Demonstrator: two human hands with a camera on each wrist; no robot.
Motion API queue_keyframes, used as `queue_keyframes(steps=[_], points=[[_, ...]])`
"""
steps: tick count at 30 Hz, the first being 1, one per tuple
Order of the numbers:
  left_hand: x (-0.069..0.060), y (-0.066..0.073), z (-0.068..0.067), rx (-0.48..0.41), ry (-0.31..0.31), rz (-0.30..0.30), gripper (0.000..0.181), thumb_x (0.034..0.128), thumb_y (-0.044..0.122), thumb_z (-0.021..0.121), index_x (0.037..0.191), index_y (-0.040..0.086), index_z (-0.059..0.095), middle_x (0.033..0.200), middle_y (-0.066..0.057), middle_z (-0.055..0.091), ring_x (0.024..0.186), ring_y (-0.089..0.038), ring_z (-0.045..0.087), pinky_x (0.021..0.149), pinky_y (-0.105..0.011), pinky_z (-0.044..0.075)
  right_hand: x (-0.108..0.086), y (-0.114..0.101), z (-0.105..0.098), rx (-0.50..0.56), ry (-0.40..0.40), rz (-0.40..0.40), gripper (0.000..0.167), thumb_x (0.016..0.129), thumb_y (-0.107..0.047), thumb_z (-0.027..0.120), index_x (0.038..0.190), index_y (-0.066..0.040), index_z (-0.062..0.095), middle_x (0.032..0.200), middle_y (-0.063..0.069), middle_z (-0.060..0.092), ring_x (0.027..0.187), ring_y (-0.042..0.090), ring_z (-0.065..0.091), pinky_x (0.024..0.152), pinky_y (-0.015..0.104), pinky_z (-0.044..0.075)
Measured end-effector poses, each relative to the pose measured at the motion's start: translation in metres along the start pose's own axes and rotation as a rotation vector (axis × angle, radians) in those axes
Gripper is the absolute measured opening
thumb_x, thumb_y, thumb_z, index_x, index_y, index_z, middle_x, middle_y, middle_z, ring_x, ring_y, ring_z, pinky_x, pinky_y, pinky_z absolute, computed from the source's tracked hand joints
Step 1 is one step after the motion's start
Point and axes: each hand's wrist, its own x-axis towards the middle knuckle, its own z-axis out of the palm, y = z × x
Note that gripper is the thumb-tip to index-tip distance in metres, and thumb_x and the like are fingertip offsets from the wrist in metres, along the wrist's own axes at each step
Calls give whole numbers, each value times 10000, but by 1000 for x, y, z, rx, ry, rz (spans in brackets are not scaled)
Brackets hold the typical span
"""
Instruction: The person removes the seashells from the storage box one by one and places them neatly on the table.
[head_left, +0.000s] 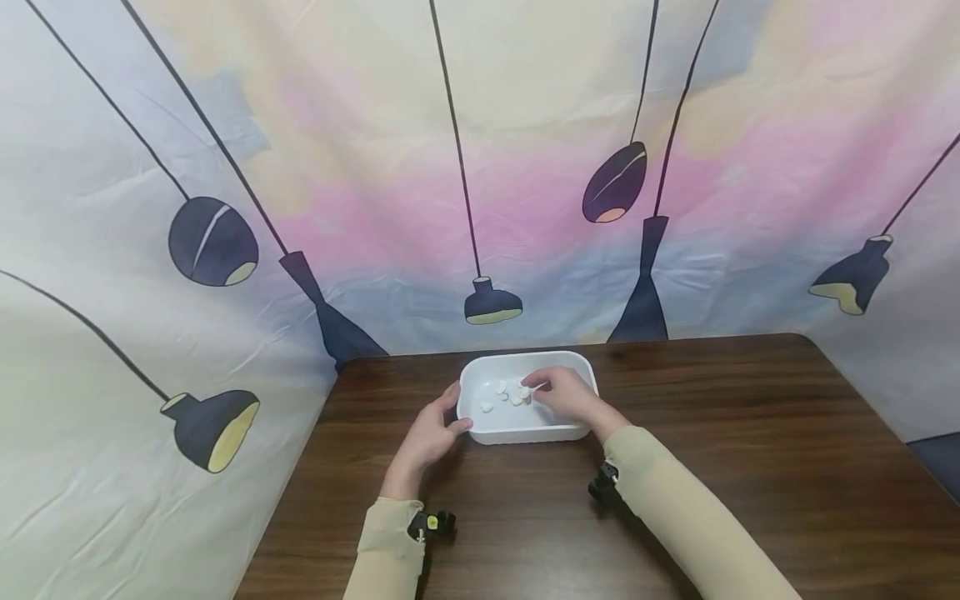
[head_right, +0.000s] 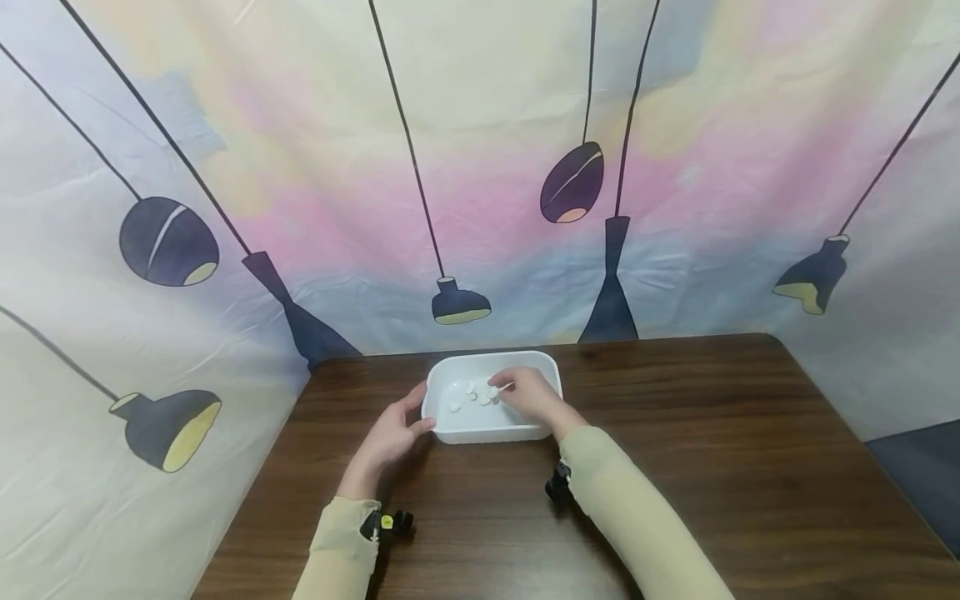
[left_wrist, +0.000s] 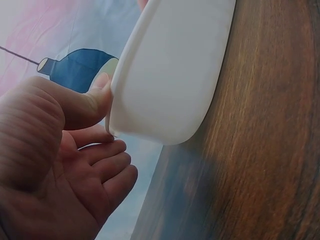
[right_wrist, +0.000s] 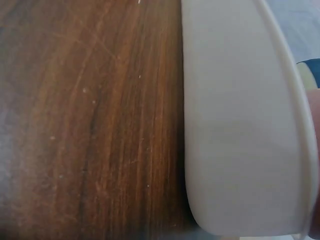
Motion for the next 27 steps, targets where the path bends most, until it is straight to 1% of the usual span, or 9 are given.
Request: queue_keyframes(steps=[3,8,12,16,23,27], points=[[-1,1,0,1,0,-5,714,1008,94,722,1635,8,391,1719,-137,340,1587,-360,303,1279,-568,252,7,1,4,-36,-12,4,284,991,-3,654,1214,-90,808,1234,67,769,1145,263,698,1028,467,560],[-1,2,0,1,-5,-13,710,1016,104,716,1640,19,388,1724,-134,331,1591,-357,295,1279,-574,248,14,3,9,-99,-29,-6,322,974,22,639,1222,-96,808,1250,63,764,1143,253,696,1027,451,561],[0,2,1,6,-5,-15,707,1019,114,718,1641,31,392,1727,-112,330,1595,-346,289,1281,-571,245,16,2,11,-130,-46,21,320,992,13,643,1245,-103,800,1268,64,756,1164,253,686,1049,450,551],[0,1,1,15,0,-16,710,1017,120,721,1641,33,394,1726,-107,333,1595,-344,292,1282,-569,245,16,1,12,-157,-62,39,286,1005,-23,671,1246,-111,798,1228,60,758,1144,252,679,1047,463,547],[-1,0,0,10,1,-5,707,1013,108,715,1632,2,391,1720,-137,336,1592,-354,293,1285,-564,237,16,2,13,-207,-74,9,279,1019,-90,701,1288,-100,775,1182,51,760,1167,250,682,1063,455,539],[-1,1,0,-1,3,0,709,1007,103,721,1629,1,396,1717,-130,342,1591,-349,295,1287,-559,235,18,2,13,-214,-66,-9,295,1010,-86,709,1300,-88,763,1155,57,760,1154,256,688,1054,457,543]])
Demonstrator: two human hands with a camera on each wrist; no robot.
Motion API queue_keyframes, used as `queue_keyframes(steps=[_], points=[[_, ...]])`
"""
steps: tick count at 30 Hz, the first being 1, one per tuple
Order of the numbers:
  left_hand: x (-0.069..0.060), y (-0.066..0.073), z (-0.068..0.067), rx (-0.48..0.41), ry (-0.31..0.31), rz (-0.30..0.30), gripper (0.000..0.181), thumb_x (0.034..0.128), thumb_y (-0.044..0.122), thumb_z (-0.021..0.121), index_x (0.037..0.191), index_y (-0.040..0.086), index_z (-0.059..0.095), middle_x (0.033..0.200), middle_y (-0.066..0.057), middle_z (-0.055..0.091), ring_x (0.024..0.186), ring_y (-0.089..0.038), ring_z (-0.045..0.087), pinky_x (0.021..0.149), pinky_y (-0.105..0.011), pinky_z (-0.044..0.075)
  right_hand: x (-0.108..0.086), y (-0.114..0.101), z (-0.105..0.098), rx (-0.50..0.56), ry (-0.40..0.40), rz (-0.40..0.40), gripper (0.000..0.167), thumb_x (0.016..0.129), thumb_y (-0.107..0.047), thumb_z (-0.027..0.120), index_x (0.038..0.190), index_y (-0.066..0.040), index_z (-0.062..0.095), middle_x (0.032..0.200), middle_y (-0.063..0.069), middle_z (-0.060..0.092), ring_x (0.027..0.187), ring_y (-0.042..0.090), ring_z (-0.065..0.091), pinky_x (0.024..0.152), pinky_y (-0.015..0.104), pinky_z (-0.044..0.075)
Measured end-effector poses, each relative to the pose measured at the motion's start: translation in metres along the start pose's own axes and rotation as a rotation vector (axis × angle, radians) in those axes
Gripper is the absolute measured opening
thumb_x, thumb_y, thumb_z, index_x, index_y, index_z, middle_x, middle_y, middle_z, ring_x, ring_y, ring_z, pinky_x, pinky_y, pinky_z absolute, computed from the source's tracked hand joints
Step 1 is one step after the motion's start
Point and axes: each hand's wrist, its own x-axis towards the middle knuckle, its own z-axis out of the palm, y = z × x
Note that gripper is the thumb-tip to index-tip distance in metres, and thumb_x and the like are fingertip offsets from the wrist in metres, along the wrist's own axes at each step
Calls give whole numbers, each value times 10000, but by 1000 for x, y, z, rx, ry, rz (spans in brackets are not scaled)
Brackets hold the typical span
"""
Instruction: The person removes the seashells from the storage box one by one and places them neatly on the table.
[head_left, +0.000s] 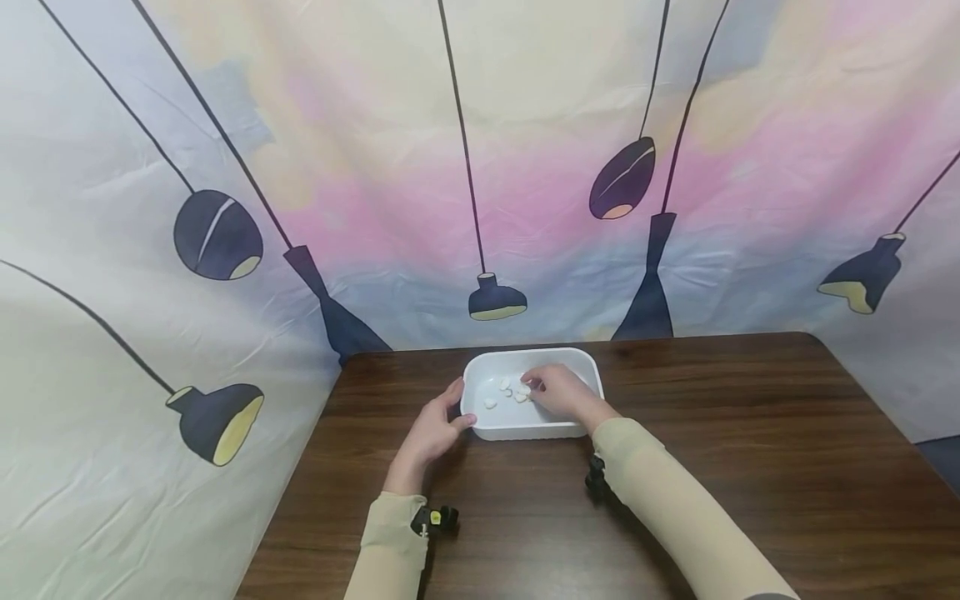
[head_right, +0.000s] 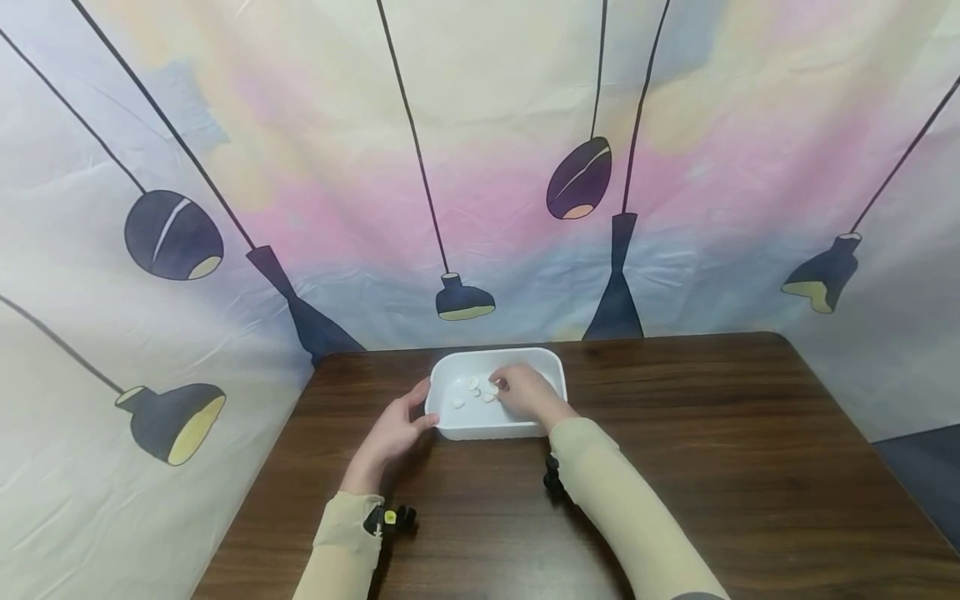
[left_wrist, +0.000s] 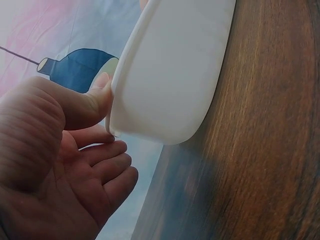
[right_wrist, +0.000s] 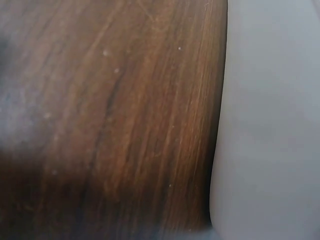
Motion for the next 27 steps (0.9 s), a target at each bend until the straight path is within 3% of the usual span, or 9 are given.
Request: queue_keyframes(steps=[11,27], points=[[1,0,1,-1,2,-1,713,1006,100,727,1627,-6,393,1715,-138,343,1586,-350,307,1287,-544,243,4,-4,3,-12,7,-22,270,983,-84,748,1250,-79,787,1052,25,755,1007,197,672,985,428,566],[-1,-1,0,5,-7,11,720,1009,108,726,1630,-12,383,1718,-141,336,1590,-346,300,1288,-549,244,8,-9,9,-35,-4,-6,301,989,-150,771,1281,-77,775,1100,47,767,1038,201,686,1010,430,565]])
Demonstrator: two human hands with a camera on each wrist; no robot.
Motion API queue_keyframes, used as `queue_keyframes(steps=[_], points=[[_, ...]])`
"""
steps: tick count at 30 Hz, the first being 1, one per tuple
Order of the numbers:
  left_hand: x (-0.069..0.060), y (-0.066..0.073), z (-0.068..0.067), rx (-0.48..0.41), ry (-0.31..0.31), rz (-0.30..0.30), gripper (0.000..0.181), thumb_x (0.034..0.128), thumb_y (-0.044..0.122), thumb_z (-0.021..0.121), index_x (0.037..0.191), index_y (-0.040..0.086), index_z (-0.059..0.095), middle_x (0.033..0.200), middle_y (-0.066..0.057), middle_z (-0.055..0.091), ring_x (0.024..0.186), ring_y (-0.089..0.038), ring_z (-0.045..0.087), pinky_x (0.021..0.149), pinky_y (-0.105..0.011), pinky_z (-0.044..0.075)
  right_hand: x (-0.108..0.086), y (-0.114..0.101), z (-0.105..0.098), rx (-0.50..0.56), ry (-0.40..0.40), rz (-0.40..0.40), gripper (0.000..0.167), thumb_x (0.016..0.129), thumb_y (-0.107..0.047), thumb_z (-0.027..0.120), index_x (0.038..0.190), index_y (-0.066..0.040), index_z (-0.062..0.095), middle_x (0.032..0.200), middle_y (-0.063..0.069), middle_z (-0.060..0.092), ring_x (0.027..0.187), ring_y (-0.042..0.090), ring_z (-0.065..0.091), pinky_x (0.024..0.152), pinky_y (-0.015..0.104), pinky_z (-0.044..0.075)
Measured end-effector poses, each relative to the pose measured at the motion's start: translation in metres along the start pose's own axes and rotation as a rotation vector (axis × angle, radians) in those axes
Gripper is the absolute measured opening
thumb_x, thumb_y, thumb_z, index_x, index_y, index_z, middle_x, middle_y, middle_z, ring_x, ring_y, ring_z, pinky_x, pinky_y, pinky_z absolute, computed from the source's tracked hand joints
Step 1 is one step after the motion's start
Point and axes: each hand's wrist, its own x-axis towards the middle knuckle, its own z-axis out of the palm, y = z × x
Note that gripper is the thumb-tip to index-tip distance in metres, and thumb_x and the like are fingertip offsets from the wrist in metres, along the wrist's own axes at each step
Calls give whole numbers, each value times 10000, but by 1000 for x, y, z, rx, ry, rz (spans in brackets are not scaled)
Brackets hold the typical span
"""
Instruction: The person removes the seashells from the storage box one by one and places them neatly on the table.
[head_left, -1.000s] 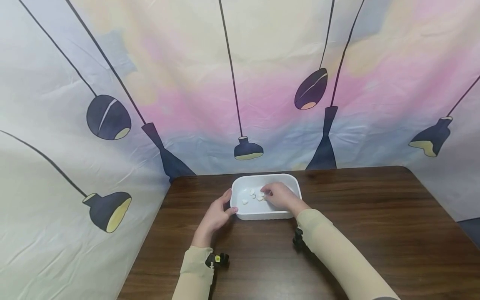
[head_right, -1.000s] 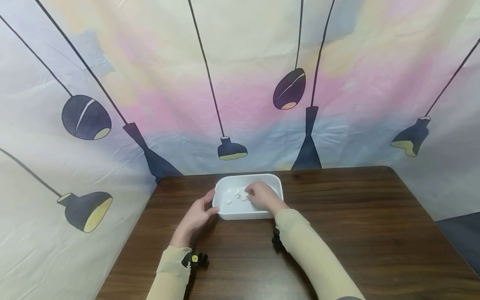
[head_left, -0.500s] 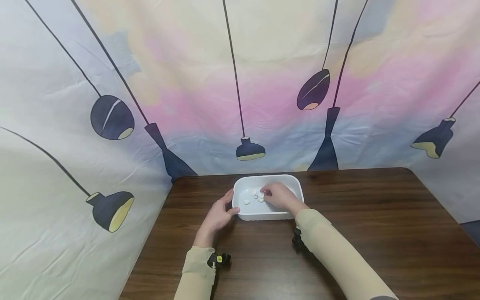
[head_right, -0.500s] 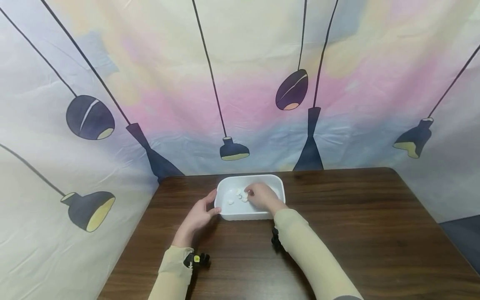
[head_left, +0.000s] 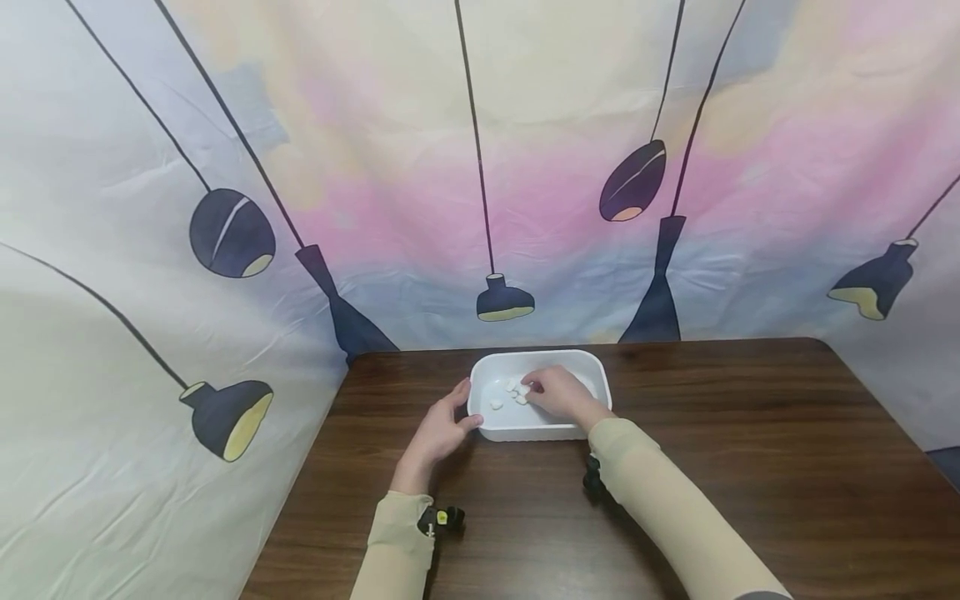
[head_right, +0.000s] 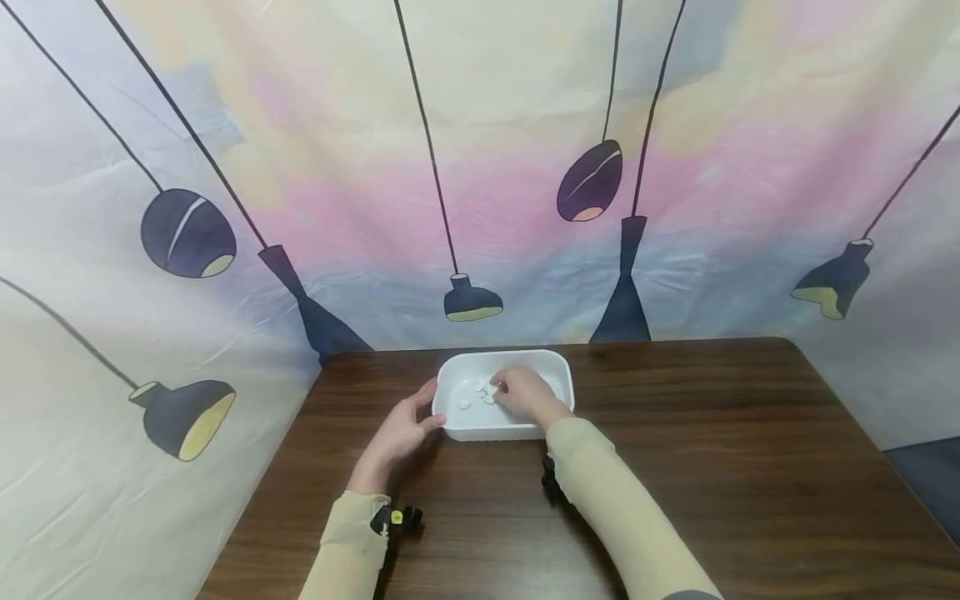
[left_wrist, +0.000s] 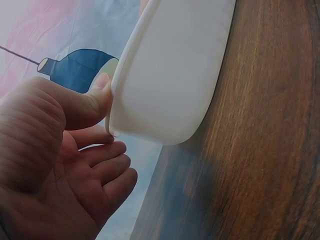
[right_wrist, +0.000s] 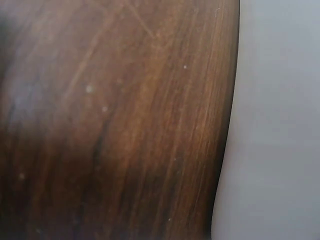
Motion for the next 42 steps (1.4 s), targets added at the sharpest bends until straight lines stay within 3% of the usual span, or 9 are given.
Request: queue_keyframes(steps=[12,19,42], points=[[0,0,1,-7,1,-15,721,1007,107,730,1629,-9,385,1719,-126,337,1593,-332,296,1292,-539,239,3,1,4,12,10,41,336,981,-244,796,1276,-84,773,1015,3,728,923,169,618,939,413,561],[1,0,2,-15,1,-19,724,1009,116,734,1635,2,387,1721,-123,339,1593,-339,298,1288,-551,244,4,-1,2,-7,10,57,301,974,-214,805,1241,-76,783,961,-5,710,891,172,607,905,402,559],[1,-3,0,5,3,-23,725,1011,137,739,1633,3,392,1718,-127,344,1594,-325,300,1290,-532,249,5,-1,1,26,10,69,313,984,-213,781,1267,-82,764,1049,24,730,979,192,650,951,417,571]])
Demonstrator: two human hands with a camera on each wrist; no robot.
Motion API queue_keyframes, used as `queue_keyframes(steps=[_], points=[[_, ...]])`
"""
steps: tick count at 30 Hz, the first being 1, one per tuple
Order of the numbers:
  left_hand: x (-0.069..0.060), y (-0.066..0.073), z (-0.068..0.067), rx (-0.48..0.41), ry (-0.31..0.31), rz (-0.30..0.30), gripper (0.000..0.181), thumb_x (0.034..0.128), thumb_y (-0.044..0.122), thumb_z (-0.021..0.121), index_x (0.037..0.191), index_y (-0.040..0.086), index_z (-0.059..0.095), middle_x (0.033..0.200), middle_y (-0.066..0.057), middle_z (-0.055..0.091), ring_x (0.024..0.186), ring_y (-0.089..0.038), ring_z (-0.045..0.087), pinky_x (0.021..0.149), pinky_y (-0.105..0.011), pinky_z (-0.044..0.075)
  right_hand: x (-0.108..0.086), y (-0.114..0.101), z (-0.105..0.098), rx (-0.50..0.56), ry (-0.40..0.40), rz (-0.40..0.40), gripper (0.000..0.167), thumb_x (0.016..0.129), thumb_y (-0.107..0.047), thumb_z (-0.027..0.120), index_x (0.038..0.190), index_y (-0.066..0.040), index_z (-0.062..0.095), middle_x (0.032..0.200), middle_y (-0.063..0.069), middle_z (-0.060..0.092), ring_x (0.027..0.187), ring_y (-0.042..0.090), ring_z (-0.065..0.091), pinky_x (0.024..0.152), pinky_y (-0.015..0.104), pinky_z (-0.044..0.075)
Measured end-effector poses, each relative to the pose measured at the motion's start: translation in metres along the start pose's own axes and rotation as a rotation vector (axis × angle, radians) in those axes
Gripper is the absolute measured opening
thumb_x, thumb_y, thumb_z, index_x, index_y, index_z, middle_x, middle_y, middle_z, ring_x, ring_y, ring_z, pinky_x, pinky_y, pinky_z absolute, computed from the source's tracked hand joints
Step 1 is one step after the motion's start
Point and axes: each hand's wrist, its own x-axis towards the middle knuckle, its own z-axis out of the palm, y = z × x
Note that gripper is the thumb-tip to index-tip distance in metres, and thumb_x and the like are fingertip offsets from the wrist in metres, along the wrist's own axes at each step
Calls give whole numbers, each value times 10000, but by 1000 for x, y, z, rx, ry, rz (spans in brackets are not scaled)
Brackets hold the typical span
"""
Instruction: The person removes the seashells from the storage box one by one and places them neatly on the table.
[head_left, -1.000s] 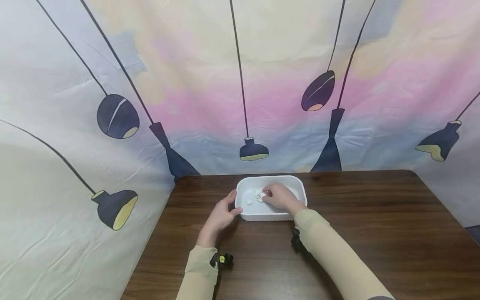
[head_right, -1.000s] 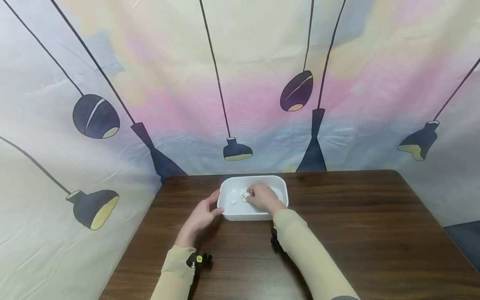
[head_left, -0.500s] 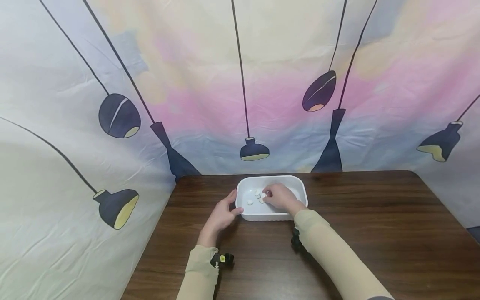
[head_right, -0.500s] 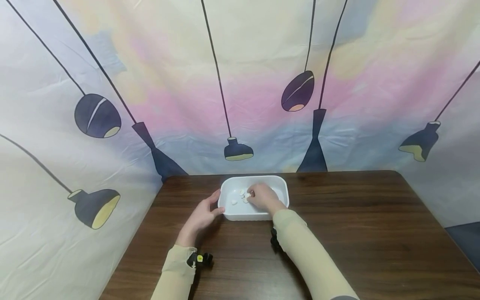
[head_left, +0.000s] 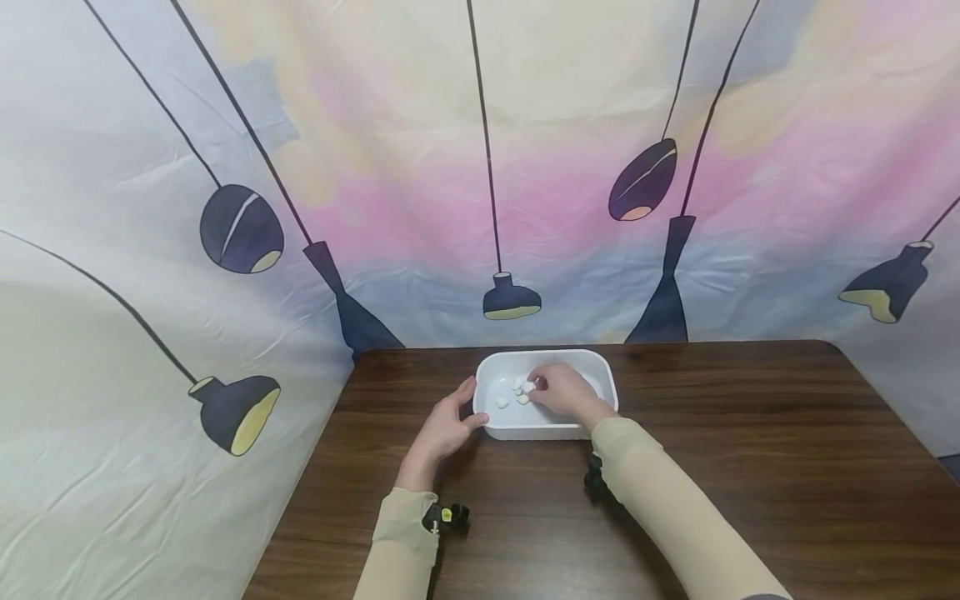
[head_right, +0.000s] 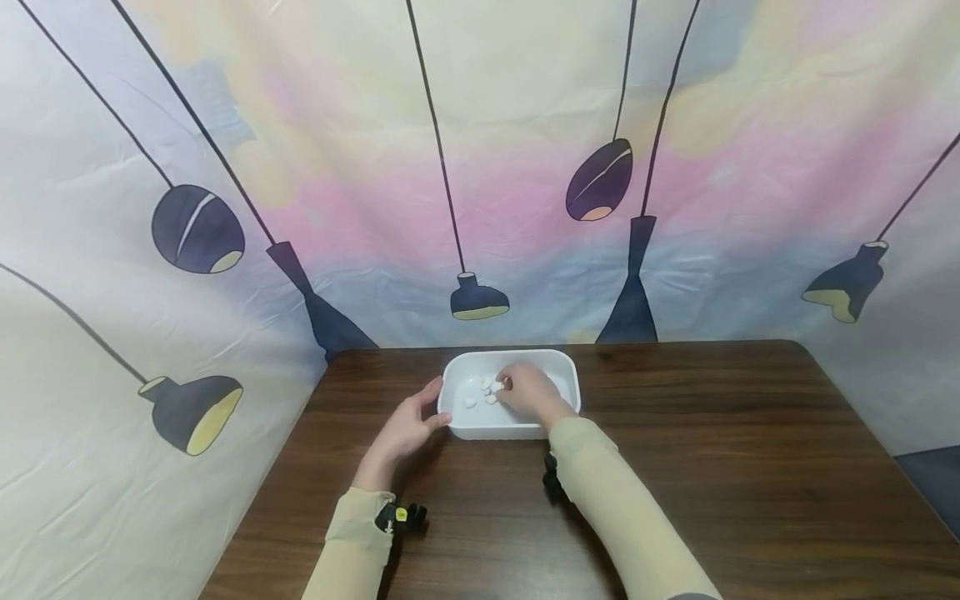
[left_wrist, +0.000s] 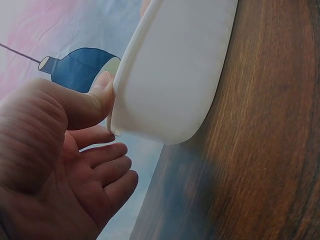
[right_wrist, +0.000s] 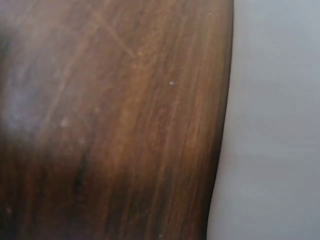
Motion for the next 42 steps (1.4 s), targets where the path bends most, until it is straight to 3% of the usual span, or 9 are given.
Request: queue_keyframes(steps=[5,14,23,28,33,37,42], points=[[-1,0,0,-5,1,19,720,1007,124,732,1624,-22,393,1715,-150,344,1590,-344,302,1290,-540,243,-3,1,-5,30,20,-29,316,971,-173,774,1254,-34,757,1082,66,751,1032,227,687,968,439,578],[-2,2,-2,-16,0,30,721,1004,122,728,1620,-37,389,1715,-165,337,1592,-351,293,1293,-538,234,-11,1,-19,94,44,-86,330,944,-148,760,1251,-27,756,1019,17,755,970,176,684,891,388,585],[-2,2,-1,-10,-1,17,720,1006,106,725,1629,-22,386,1720,-160,331,1593,-354,294,1287,-548,246,-38,11,-41,168,151,-169,320,955,-188,784,1242,-49,770,1114,73,771,990,220,703,888,434,578],[-2,3,-1,-11,-5,24,722,1009,112,720,1630,-26,378,1719,-165,329,1593,-353,290,1290,-544,241,-64,26,-58,241,235,-115,335,965,-209,804,1274,-84,771,1096,55,776,1002,245,709,877,442,574],[-1,3,-2,-6,-7,5,732,1008,125,728,1638,-2,379,1725,-140,327,1597,-346,283,1289,-557,240,-88,53,-70,287,317,-60,339,961,-193,817,1263,-48,765,1080,95,783,976,258,726,840,346,599],[-1,2,-2,-3,-4,-10,741,1006,138,736,1644,17,379,1726,-115,330,1600,-328,282,1291,-551,238,-103,74,-76,304,342,-21,346,953,-193,833,1251,-35,754,1104,115,783,997,265,743,837,271,608],[-1,1,-1,-6,-6,-1,738,1005,134,736,1642,13,383,1723,-123,335,1597,-340,289,1288,-559,242,-122,96,-82,280,340,26,322,950,-190,835,1222,-41,750,1087,101,777,999,267,733,812,267,601]])
